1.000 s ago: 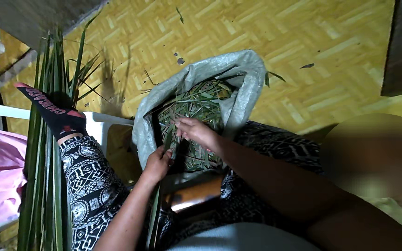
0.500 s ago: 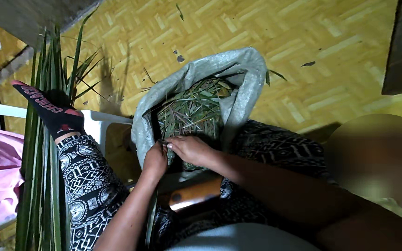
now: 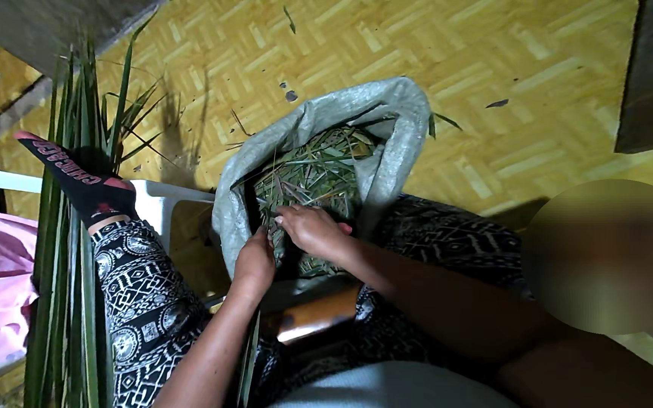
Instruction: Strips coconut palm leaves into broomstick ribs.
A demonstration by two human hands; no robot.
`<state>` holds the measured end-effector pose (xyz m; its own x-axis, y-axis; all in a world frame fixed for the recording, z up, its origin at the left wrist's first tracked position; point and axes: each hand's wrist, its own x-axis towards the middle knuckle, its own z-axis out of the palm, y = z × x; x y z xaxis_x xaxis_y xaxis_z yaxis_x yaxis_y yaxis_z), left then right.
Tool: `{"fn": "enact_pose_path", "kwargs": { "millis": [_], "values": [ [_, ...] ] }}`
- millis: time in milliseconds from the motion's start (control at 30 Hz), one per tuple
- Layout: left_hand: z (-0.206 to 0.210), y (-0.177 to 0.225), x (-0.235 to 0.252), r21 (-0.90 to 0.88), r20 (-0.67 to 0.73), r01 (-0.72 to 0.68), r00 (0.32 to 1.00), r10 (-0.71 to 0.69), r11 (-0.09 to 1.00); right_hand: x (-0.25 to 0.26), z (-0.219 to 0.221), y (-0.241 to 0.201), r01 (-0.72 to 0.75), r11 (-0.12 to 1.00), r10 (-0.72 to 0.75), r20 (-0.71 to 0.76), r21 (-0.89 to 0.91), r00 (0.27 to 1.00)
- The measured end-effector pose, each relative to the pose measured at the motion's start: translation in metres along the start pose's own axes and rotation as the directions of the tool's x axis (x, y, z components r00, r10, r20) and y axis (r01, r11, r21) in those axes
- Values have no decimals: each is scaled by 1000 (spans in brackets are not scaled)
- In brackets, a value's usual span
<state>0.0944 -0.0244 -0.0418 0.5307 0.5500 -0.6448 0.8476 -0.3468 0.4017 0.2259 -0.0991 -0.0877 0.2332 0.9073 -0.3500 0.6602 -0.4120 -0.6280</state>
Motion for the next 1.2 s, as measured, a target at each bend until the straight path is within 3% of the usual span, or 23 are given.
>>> {"fn": "enact_pose_path", "kwargs": {
  "millis": [200, 367, 500, 700, 833, 933, 1033, 1100, 1167, 1200],
  "values": [
    [0, -1, -7, -4, -22, -54, 998, 54, 999, 7, -5, 6, -41, 999, 39, -80, -27, 996],
    [-1, -5, -12, -81, -31, -87, 996, 85, 993, 16, -29, 15, -160, 980, 174, -126, 114, 977],
    [-1, -11, -6, -168, -47, -87, 996, 80, 982, 7, -27, 8, -19, 977, 31, -51, 212, 998],
    [0, -12, -2, -193, -56, -86, 995, 77, 977, -2, -13, 5, 76, 987, -83, 50, 141, 995],
    [-2, -5, -8, -96, -27, -81, 997, 78, 992, 3, -19, 6, -33, 999, 33, -15, 1, 999],
    [-2, -5, -8, -99, -31, -74, 997, 72, 992, 7, -27, 7, -106, 987, 113, -48, 117, 993],
    [-3, -7, -7, -138, -41, -97, 995, 92, 986, 7, -23, 2, -182, 842, 173, 64, 507, 983],
    [-1, -8, -7, -170, -34, -113, 994, 108, 979, 7, -18, 3, -264, 590, 197, 182, 763, 963],
    [0, -9, -6, -206, -13, -108, 994, 107, 973, 9, -16, 7, -304, 359, 206, 243, 882, 948],
    [-2, -9, -6, -227, 8, -94, 995, 98, 969, 10, -16, 8, -309, 299, 207, 254, 903, 945]
  ]
}}
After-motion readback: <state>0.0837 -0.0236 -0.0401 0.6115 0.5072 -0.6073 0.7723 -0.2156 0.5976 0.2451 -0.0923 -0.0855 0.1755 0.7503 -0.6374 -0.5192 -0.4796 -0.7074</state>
